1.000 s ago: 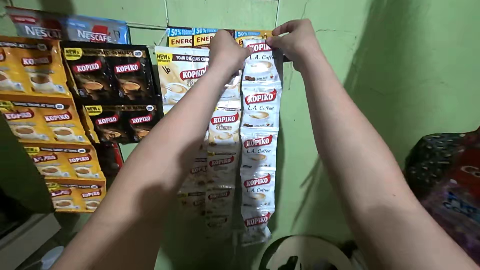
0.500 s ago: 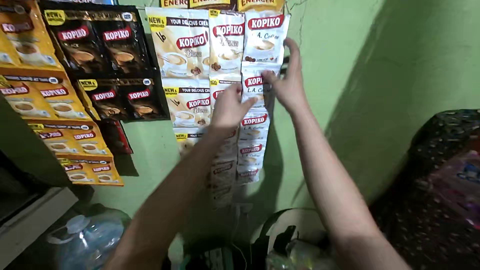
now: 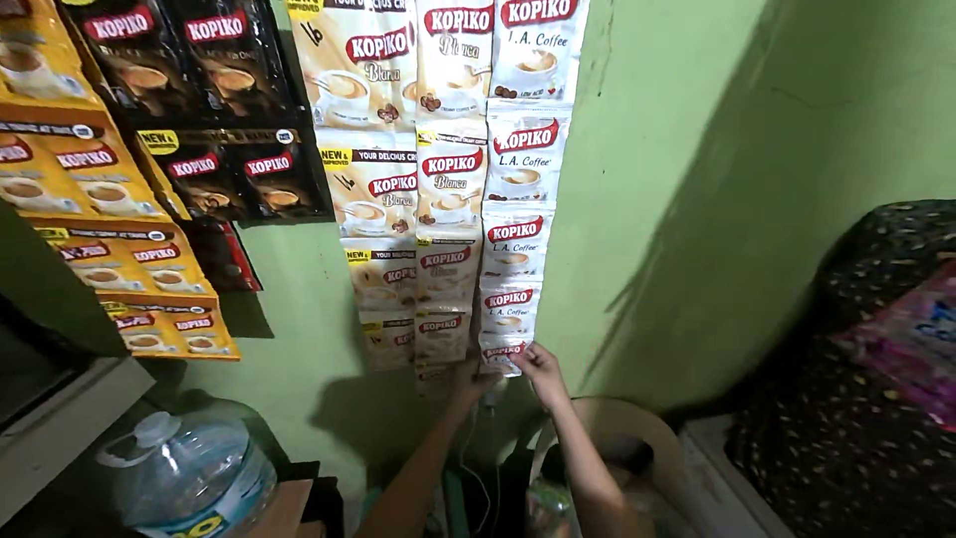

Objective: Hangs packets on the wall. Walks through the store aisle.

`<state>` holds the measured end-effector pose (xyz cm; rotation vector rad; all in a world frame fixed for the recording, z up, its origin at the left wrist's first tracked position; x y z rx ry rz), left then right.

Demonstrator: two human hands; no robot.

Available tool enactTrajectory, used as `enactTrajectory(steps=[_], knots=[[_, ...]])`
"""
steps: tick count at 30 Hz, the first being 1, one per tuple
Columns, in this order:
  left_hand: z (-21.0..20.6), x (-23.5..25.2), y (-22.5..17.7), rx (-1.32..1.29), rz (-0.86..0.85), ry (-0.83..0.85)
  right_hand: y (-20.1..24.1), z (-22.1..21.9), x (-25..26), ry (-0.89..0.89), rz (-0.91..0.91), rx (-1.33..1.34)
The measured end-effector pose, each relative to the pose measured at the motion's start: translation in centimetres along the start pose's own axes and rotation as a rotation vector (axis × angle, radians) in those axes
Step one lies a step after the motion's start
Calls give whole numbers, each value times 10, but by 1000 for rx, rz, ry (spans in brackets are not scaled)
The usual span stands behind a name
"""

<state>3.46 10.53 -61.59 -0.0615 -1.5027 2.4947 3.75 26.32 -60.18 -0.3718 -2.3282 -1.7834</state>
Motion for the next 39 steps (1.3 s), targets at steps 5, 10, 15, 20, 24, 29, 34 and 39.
enactTrajectory(steps=[5, 10, 15, 20, 24, 29, 34, 39], knots=[[-13, -13, 19, -203, 73, 20, -15, 9, -15, 23, -132, 25], [-7, -16, 11, -156, -19, -45, -13, 14, -14, -38, -128, 28], [4, -12, 0, -105, 27, -82, -12, 12, -14, -93, -158, -48], [3, -10, 8, -34, 60, -85, -20, 20, -16, -146, -93, -91], [18, -18, -13, 196, 46, 16, -13, 23, -8, -20, -135, -233], [121, -43, -125, 320, -190, -547, 46, 21, 29, 26, -50, -209], [196, -2, -193, 178, -446, -827, 162, -19, 76, -30, 261, -188], [211, 36, -238, 43, -401, -662, 237, -58, 97, -7, 473, -276]])
Point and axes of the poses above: each hand's wrist, its own x-axis towards the middle knuckle, its own z-axis out of the back of the hand, y = z × x, the point moved 6 cm from there along x, towards the middle knuckle, and after that the axes turned 12 degrees about x, right-handed, at the moved point
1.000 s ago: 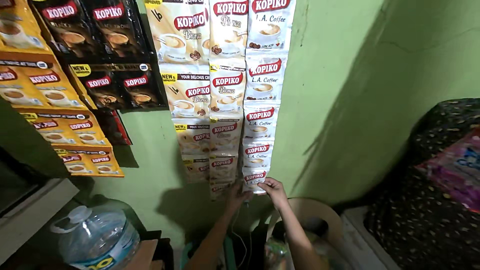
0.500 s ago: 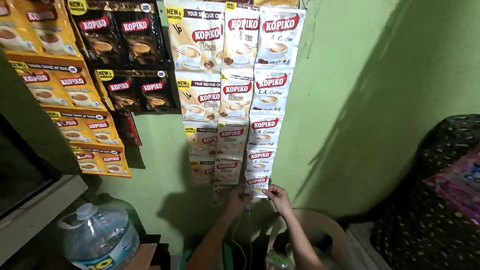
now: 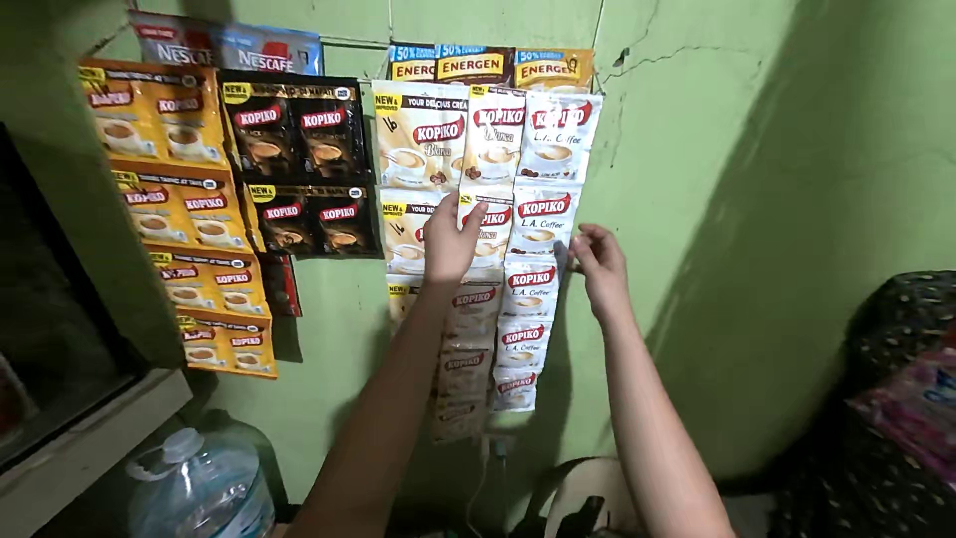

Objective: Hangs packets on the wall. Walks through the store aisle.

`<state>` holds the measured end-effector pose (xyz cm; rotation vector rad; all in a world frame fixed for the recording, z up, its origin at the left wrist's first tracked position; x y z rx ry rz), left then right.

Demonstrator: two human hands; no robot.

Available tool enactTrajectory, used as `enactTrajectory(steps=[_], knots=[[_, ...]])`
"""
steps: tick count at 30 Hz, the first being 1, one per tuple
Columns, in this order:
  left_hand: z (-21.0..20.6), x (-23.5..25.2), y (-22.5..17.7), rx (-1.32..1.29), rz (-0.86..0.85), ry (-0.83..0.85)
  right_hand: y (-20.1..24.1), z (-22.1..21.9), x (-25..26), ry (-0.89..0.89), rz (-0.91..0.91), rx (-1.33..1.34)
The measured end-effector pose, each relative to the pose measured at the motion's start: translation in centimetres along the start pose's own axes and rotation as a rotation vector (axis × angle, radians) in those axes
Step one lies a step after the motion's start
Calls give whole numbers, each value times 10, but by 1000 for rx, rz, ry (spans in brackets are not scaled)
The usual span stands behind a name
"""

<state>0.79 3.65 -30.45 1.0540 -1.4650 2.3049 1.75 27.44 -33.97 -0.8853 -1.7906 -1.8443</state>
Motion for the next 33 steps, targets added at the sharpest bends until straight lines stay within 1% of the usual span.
enactTrajectory(steps=[2, 4, 6, 8, 13, 18, 21, 25, 28, 30, 33], knots=[[-2, 17, -5, -26, -29, 12, 17, -8, 22, -2, 19, 4], [2, 31, -13, 4, -65, -19, 34, -15, 40, 13, -11, 9], [4, 40, -19, 39, -85, -48, 48, -20, 57, 14, -35, 12], [7, 45, -23, 3, -85, -58, 61, -21, 68, 8, -37, 33], [10, 60, -43, -202, -110, -60, 100, -19, 82, 62, 121, 288], [21, 79, -80, -319, -115, -45, 129, -21, 99, 69, 157, 433], [27, 94, -98, -409, -32, -36, 132, -18, 113, 44, 140, 549], [26, 116, -103, -591, 110, -37, 138, -19, 134, 41, 82, 741], [25, 130, -102, -725, 203, 43, 144, -20, 141, -24, 13, 907], [31, 136, -98, -722, 261, 87, 145, -17, 144, -52, -8, 969], [49, 137, -97, -515, 308, 137, 146, -15, 146, -77, -28, 993]])
Point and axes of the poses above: each hand's wrist, its own x-axis towards the middle knuckle, its own z-axis out of the back of the hand, y = z × x, the point moved 6 cm from there along x, towards the middle knuckle, and after that the axes turned 12 degrees about x, right-handed, at the moved point
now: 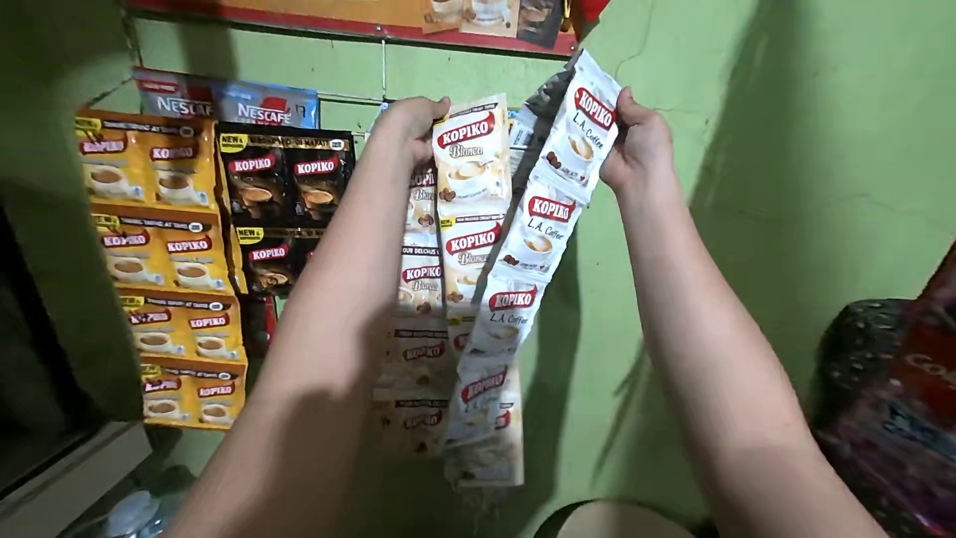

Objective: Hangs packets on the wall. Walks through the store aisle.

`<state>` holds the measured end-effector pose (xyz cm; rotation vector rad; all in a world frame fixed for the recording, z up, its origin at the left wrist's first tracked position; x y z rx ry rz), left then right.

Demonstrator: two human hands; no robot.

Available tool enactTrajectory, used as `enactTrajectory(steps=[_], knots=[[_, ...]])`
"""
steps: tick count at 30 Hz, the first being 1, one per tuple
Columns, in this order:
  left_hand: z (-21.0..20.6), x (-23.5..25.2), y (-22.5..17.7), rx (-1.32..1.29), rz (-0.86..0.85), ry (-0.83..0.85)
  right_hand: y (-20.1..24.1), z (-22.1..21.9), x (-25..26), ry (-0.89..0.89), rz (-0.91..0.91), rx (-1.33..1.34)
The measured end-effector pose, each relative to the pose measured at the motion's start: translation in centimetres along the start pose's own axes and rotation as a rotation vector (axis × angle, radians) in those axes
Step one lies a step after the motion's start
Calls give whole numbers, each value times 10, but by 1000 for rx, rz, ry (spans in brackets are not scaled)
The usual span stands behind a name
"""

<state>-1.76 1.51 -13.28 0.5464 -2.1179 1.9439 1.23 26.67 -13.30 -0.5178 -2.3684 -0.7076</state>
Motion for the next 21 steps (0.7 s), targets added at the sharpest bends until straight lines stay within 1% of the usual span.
enactTrajectory(steps=[2, 4, 7, 9, 10, 11, 14, 15, 16, 17, 20, 21], knots=[[7, -1, -7, 217, -10, -9, 1, 0, -2, 3, 1, -17], [10, -2, -14, 534, -73, -54, 1, 1, -4, 12, 9, -37], [2, -10, -29, 1046, -196, -104, -2, 1, -4, 40, 18, -82], [-7, -16, -34, 1259, -276, -122, -5, 1, -6, 64, 23, -156], [-8, -14, -33, 1275, -297, -102, -7, 2, -7, 77, 28, -195], [-6, -10, -30, 1224, -302, -60, -9, 4, -7, 92, 34, -227], [1, -5, -24, 876, -217, 93, -15, 6, -6, 118, 47, -288], [1, -6, -24, 784, -211, 117, -16, 6, -5, 121, 49, -308], [0, -6, -24, 754, -219, 125, -17, 7, -4, 122, 52, -322], [-2, -8, -26, 813, -248, 130, -18, 9, -3, 122, 59, -329], [-11, -14, -34, 1277, -375, 97, -20, 13, -4, 110, 75, -351], [-14, -16, -35, 1375, -403, 63, -21, 15, -5, 105, 79, -352]])
Point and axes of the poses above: each hand's wrist, its own x-axis towards the middle knuckle, its own z-axis out of the back of the hand, y = z × x, the point moved 6 cm from there along x, towards the middle knuckle, and after that the axes turned 12 degrees about x, right-handed, at the moved point
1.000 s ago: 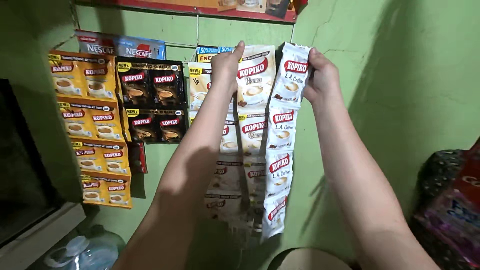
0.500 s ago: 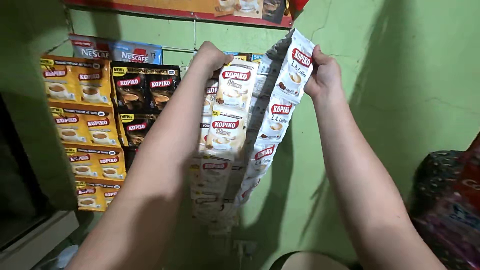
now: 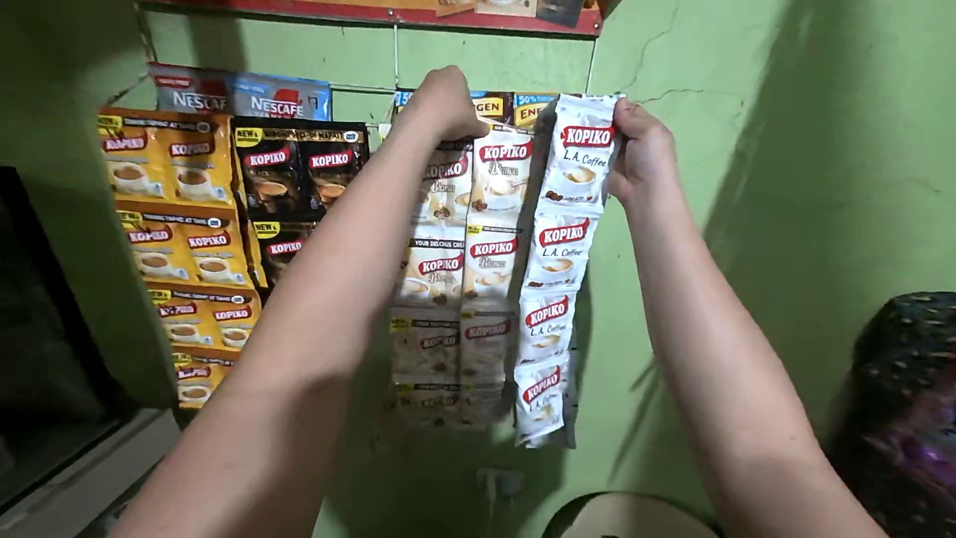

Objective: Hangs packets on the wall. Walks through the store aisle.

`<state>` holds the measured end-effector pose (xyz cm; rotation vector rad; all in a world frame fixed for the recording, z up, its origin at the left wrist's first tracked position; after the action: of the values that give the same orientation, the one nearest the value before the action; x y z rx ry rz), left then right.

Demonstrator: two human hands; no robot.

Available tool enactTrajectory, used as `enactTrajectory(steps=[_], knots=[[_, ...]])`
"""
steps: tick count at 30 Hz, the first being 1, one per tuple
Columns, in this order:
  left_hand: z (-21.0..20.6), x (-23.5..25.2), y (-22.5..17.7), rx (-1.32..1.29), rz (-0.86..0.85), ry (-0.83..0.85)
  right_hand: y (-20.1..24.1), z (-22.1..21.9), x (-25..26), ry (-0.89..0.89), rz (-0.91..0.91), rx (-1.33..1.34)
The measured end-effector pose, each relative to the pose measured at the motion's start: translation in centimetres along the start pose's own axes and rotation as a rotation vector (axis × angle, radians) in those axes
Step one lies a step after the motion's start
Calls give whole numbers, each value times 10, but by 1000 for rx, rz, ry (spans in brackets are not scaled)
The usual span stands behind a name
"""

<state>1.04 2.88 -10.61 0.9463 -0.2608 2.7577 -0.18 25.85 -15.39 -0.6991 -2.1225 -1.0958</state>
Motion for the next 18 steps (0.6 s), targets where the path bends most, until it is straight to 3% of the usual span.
enactTrajectory(steps=[3, 6, 9, 18], knots=[[1, 2, -5, 90, -35, -93, -4, 7, -2, -11, -5, 19], [-11, 3, -9, 13, -238, -59, -5, 10, -3, -19, -9, 24], [-24, 4, -15, -17, -336, -6, -7, 9, -4, -21, -1, -36], [-30, 3, -16, -38, -371, -8, -6, 27, -10, -256, 153, -643]])
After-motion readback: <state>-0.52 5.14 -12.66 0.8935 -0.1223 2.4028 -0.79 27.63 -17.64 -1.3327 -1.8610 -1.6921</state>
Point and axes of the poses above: each hand's wrist, its own x-axis towards the middle knuckle, its own z-axis out of the back of the hand, y = z × x, the point moved 6 cm from there along x, towards the middle knuckle, and after that the axes turned 12 degrees about x, right-handed, at the moved point
